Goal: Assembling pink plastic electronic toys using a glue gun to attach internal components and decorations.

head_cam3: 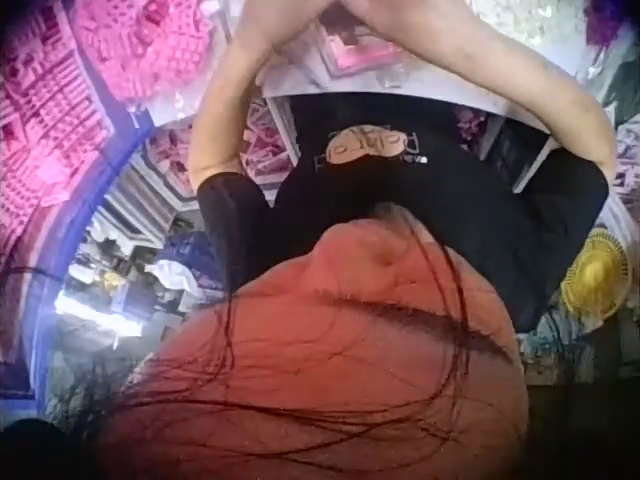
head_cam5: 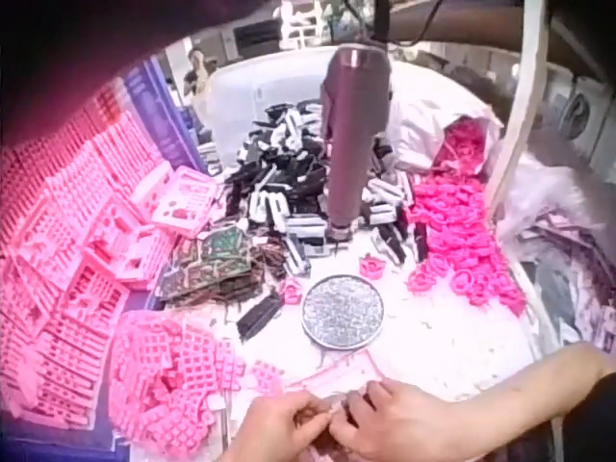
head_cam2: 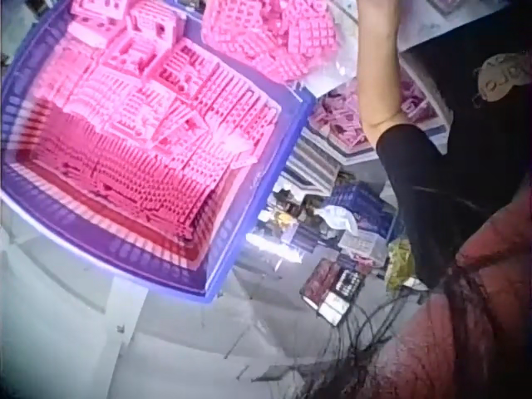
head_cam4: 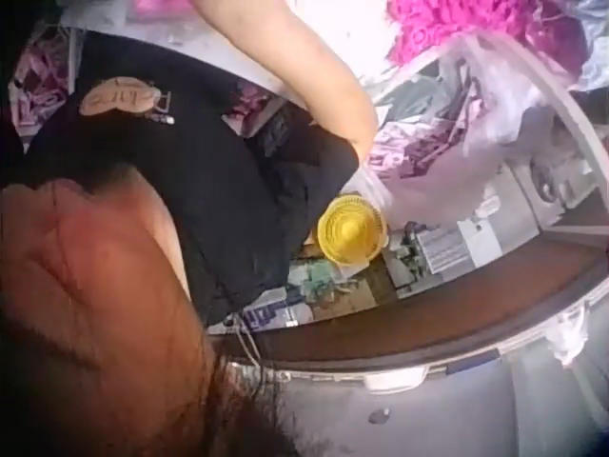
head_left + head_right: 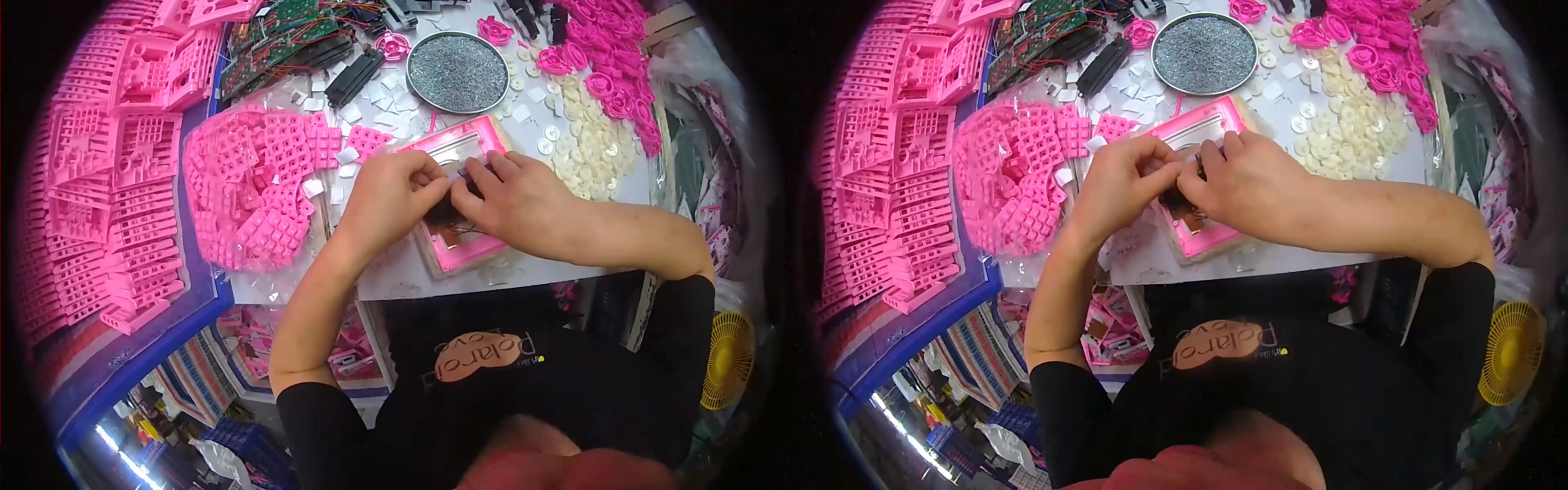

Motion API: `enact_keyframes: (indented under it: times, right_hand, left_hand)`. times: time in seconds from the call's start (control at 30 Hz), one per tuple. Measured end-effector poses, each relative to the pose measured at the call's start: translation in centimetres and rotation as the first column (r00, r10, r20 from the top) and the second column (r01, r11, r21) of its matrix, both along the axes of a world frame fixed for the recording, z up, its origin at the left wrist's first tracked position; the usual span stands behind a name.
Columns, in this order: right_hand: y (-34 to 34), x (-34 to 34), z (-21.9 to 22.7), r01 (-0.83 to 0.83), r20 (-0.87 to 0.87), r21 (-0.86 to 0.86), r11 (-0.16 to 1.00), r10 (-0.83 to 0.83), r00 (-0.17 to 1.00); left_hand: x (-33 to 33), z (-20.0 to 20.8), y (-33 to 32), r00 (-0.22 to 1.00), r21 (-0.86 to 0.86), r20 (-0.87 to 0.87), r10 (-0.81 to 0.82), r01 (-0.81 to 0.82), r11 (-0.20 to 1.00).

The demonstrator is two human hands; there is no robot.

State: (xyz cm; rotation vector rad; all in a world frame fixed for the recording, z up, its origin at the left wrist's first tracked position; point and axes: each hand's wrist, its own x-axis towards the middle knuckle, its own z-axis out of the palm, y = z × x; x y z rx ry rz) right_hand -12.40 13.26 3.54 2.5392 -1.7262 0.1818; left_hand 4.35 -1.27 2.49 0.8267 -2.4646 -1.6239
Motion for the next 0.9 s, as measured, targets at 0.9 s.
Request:
enact_keyframes:
  times: [0.9]
  right_hand:
    - [6.9,-18.8,7.6,0.806,0.873,-0.337,0.487,-0.159,0.461]
  left_hand:
    - [-9.1,-2.2,-5.2,0.966,-0.771,-0.254,-0.038,-0.179,0.611]
